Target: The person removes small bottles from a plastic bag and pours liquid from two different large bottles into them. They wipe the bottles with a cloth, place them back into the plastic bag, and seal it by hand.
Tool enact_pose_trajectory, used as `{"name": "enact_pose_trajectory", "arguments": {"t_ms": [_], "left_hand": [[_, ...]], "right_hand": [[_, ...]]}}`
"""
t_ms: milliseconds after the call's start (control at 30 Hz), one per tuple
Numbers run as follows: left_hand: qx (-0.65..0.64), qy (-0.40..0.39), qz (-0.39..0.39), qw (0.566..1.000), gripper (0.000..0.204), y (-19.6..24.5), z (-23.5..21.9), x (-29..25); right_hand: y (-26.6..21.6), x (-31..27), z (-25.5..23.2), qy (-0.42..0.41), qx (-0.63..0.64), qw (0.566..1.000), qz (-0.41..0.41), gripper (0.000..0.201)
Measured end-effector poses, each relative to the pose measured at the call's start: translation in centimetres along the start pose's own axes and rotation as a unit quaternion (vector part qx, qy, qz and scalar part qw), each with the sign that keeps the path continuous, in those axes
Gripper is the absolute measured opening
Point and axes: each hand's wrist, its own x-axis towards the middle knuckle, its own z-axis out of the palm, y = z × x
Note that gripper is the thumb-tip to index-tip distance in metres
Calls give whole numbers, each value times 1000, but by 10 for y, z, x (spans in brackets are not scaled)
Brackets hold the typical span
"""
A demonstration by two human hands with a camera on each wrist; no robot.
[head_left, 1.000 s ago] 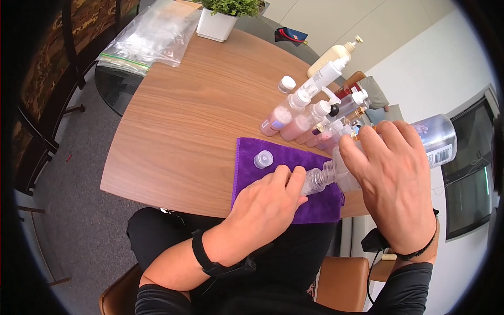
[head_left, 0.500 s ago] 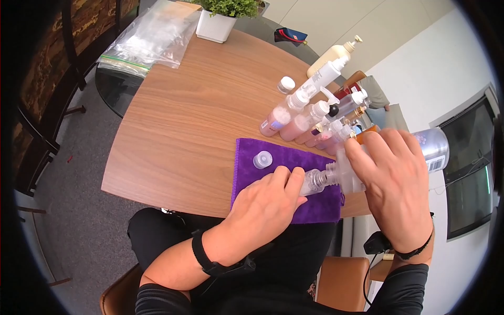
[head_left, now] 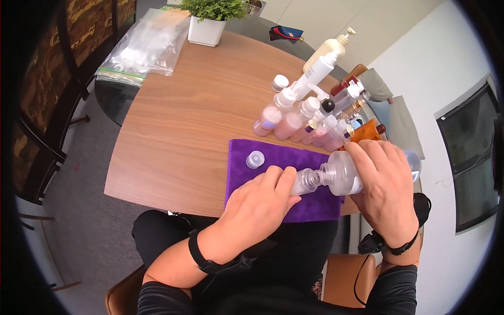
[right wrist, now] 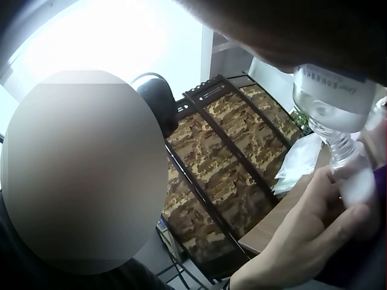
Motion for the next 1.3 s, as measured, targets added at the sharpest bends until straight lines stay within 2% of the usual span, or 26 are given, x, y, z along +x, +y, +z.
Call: {"name": "enact_pose_trajectory", "arguments": {"t_ms": [367, 433, 467, 533, 567, 600, 667, 700, 767, 867, 1000, 1067, 1133, 1300], "left_hand": [[-10, -13, -1, 1000, 56, 1, -2, 2], [-16, -11, -3, 1000, 57, 1, -2, 2], [-14, -18, 4, 1000, 57, 2, -3, 2], [4, -16, 1, 1000, 56, 3, -5, 3], [2, -29, 15, 999, 56, 3, -4, 3], [-2, -20, 10, 1000, 57, 1, -2, 2], [-5, -22, 21, 1000, 57, 1, -1, 2], [-7, -23, 8, 1000, 58, 1, -1, 3], [1, -16, -5, 1000, 61, 1, -1, 2], [19, -25, -7, 999, 62, 4, -2, 4], [34, -44, -24, 998, 54, 6, -3, 6], [37, -44, -31, 998, 49, 10, -4, 7], [40, -44, -51, 997, 46, 11, -4, 7], [51, -49, -76, 995, 45, 12, -3, 5]], "right_hand": [[8, -23, 22, 25, 134, 989, 52, 75], [12, -34, 37, 74, 229, 967, 82, 78], [13, -40, 44, 79, 229, 966, 92, 78], [15, -55, 57, 145, 399, 877, 225, 80], [21, -60, 62, 183, 440, 842, 253, 85], [25, -65, 67, 218, 498, 790, 284, 89], [29, -73, 77, 321, 609, 656, 310, 88], [34, -79, 81, 334, 604, 650, 318, 88], [42, -90, 89, 375, 635, 581, 343, 82], [50, -104, 103, 386, 653, 546, 357, 77], [63, -111, 130, 395, 638, 537, 385, 78], [71, -113, 149, 385, 610, 560, 408, 78], [76, -112, 162, 393, 612, 552, 408, 77], [93, -116, 183, 405, 558, 572, 445, 76]]}}
